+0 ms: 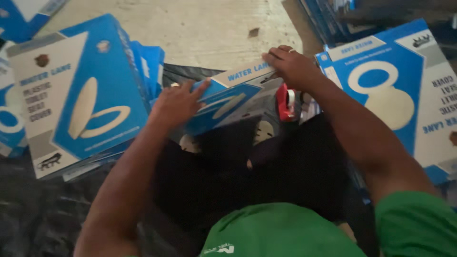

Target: The person sits on the floor and repeatedly folds and tapes blue and white cardboard boxes labeled 'Water Lane Plastic Toilet Seat Cover.' They use a red handheld tape dispenser to seal the boxes and stack the finished units to the left.

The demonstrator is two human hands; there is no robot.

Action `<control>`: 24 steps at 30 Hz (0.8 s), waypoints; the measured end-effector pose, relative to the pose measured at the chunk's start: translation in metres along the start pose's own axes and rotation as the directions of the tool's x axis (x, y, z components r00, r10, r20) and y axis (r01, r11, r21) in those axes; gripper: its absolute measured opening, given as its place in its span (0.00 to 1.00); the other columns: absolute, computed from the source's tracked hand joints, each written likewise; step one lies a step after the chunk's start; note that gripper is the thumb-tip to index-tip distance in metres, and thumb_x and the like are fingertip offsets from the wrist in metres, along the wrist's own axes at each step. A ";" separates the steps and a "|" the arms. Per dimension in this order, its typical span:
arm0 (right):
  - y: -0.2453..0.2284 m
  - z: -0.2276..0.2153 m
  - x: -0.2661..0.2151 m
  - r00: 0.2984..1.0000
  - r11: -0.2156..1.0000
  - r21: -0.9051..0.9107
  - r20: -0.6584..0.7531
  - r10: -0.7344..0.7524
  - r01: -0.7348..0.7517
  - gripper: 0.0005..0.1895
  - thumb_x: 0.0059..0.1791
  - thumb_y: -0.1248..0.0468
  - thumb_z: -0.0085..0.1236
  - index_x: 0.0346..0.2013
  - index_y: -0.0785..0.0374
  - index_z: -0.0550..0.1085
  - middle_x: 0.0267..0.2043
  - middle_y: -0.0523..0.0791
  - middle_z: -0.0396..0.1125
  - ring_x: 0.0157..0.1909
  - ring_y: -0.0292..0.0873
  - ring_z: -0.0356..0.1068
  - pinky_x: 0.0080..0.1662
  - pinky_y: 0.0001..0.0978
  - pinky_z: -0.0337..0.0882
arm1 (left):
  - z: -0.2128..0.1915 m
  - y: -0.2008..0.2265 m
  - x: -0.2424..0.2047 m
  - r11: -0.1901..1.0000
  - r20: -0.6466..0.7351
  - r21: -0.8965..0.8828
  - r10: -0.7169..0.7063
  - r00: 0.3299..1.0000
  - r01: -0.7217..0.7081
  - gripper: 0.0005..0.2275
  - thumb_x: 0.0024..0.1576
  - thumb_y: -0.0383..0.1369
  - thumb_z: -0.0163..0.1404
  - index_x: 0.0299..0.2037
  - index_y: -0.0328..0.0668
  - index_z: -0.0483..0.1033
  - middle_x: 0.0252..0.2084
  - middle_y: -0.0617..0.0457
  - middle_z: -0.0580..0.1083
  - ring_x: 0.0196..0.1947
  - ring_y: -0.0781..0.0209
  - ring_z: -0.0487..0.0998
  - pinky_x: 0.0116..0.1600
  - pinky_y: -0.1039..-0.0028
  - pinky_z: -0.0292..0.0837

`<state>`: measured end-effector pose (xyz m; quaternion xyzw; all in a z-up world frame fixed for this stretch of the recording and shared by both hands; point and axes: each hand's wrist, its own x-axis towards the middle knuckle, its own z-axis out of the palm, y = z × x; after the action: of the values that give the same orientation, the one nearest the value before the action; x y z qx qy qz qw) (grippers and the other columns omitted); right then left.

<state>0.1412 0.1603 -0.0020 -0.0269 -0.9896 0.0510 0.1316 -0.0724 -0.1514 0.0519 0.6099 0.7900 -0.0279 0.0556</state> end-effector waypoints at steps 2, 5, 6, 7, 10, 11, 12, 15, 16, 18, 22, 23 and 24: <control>0.008 -0.004 0.011 0.998 0.999 -0.024 -0.041 -0.044 0.043 0.32 0.46 0.67 0.64 0.65 0.60 0.70 0.65 0.53 0.66 0.68 0.59 0.63 0.61 0.49 0.68 | 0.003 -0.001 0.000 0.995 -0.067 0.090 0.042 0.997 -0.036 0.30 0.62 0.45 0.49 0.75 0.60 0.54 0.61 0.38 0.69 0.52 0.37 0.77 0.51 0.49 0.74; 0.023 -0.013 0.029 0.999 0.998 -0.065 -0.033 0.018 -0.020 0.30 0.49 0.71 0.60 0.67 0.59 0.70 0.68 0.52 0.65 0.70 0.57 0.63 0.63 0.50 0.67 | 0.009 0.001 0.017 0.995 -0.171 0.098 0.046 0.984 -0.029 0.29 0.62 0.42 0.49 0.75 0.61 0.56 0.61 0.38 0.70 0.50 0.39 0.78 0.51 0.51 0.74; 0.027 -0.015 0.029 0.997 0.998 -0.057 -0.077 0.003 -0.008 0.30 0.49 0.71 0.60 0.67 0.59 0.70 0.68 0.52 0.65 0.71 0.58 0.62 0.64 0.49 0.66 | 0.012 0.004 0.022 0.995 -0.225 0.093 0.042 0.974 -0.021 0.28 0.63 0.42 0.49 0.74 0.61 0.58 0.61 0.38 0.70 0.50 0.40 0.78 0.50 0.51 0.74; 0.033 -0.016 0.030 0.993 0.999 -0.050 -0.121 -0.011 0.005 0.29 0.50 0.72 0.59 0.67 0.59 0.70 0.68 0.53 0.66 0.71 0.58 0.62 0.65 0.49 0.66 | 0.015 0.007 0.028 0.996 -0.278 0.086 0.036 0.960 -0.013 0.27 0.63 0.42 0.49 0.73 0.61 0.59 0.61 0.38 0.70 0.49 0.40 0.79 0.49 0.52 0.74; 0.051 -0.002 0.017 0.962 0.994 0.068 -0.256 0.095 -0.080 0.29 0.51 0.70 0.60 0.68 0.65 0.68 0.69 0.59 0.62 0.69 0.64 0.60 0.63 0.51 0.65 | 0.020 0.013 0.047 0.994 -0.305 0.097 -0.026 0.952 0.059 0.26 0.62 0.43 0.50 0.72 0.60 0.61 0.61 0.38 0.70 0.46 0.39 0.79 0.45 0.51 0.73; 0.061 0.011 0.003 0.943 0.983 0.130 -0.290 0.161 -0.128 0.30 0.51 0.69 0.61 0.68 0.68 0.67 0.69 0.62 0.60 0.67 0.66 0.60 0.61 0.52 0.64 | 0.023 0.016 0.052 0.991 -0.285 0.103 -0.055 0.957 0.088 0.26 0.62 0.44 0.50 0.72 0.60 0.61 0.60 0.38 0.70 0.45 0.38 0.79 0.44 0.50 0.73; 0.071 0.028 -0.018 0.908 0.968 0.147 -0.342 0.243 -0.203 0.26 0.52 0.68 0.61 0.65 0.66 0.69 0.65 0.61 0.63 0.64 0.65 0.62 0.60 0.51 0.66 | 0.027 0.016 0.057 0.993 -0.249 0.086 -0.057 0.967 0.081 0.26 0.62 0.42 0.50 0.73 0.59 0.61 0.62 0.37 0.70 0.45 0.38 0.79 0.46 0.50 0.73; 0.090 0.110 -0.092 0.761 0.817 0.197 -0.298 0.576 -0.542 0.15 0.57 0.60 0.59 0.55 0.64 0.73 0.50 0.58 0.71 0.53 0.64 0.69 0.53 0.53 0.68 | 0.037 0.011 0.070 0.998 -0.231 0.046 -0.019 0.973 0.030 0.28 0.63 0.42 0.50 0.75 0.55 0.61 0.65 0.36 0.68 0.48 0.36 0.78 0.49 0.48 0.72; 0.101 0.139 -0.113 0.661 0.678 0.187 -0.150 0.735 -0.711 0.14 0.59 0.57 0.57 0.51 0.66 0.73 0.45 0.57 0.72 0.48 0.64 0.70 0.48 0.56 0.68 | 0.038 0.008 0.076 0.999 -0.221 0.045 -0.010 0.975 0.020 0.28 0.63 0.42 0.50 0.75 0.54 0.61 0.66 0.35 0.67 0.50 0.35 0.77 0.51 0.47 0.71; 0.100 0.200 -0.174 0.664 0.636 0.271 0.019 0.747 -0.723 0.11 0.47 0.61 0.58 0.39 0.64 0.79 0.41 0.56 0.73 0.45 0.62 0.72 0.46 0.52 0.71 | 0.038 0.006 0.089 0.999 -0.191 0.049 0.010 0.981 0.000 0.28 0.64 0.41 0.50 0.76 0.53 0.61 0.68 0.33 0.65 0.54 0.34 0.76 0.55 0.46 0.69; 0.087 0.298 -0.252 0.336 0.141 0.463 0.371 0.866 -0.875 0.20 0.47 0.56 0.64 0.47 0.67 0.78 0.48 0.54 0.74 0.51 0.54 0.74 0.52 0.44 0.72 | 0.026 0.002 0.110 0.993 -0.139 0.108 -0.029 0.990 0.044 0.28 0.62 0.39 0.50 0.72 0.39 0.64 0.70 0.31 0.62 0.59 0.29 0.69 0.60 0.42 0.63; 0.082 0.314 -0.257 0.230 0.016 0.464 0.407 0.884 -0.885 0.22 0.45 0.56 0.65 0.48 0.67 0.77 0.48 0.53 0.74 0.51 0.53 0.74 0.52 0.43 0.72 | 0.023 0.001 0.108 0.996 -0.088 0.034 -0.082 0.993 0.086 0.27 0.63 0.39 0.50 0.70 0.34 0.64 0.72 0.31 0.61 0.62 0.29 0.68 0.61 0.42 0.61; 0.078 0.326 -0.259 0.127 -0.103 0.460 0.442 0.888 -0.882 0.24 0.44 0.56 0.66 0.49 0.68 0.75 0.49 0.52 0.73 0.51 0.52 0.73 0.51 0.43 0.71 | 0.021 0.000 0.105 0.990 -0.036 -0.037 -0.140 0.990 0.138 0.26 0.63 0.40 0.50 0.68 0.30 0.65 0.74 0.32 0.60 0.64 0.29 0.67 0.62 0.42 0.60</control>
<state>0.3081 0.1904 -0.3903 -0.6275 -0.6269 0.4567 0.0680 -0.0978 -0.0533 0.0178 0.5528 0.8319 -0.0062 0.0487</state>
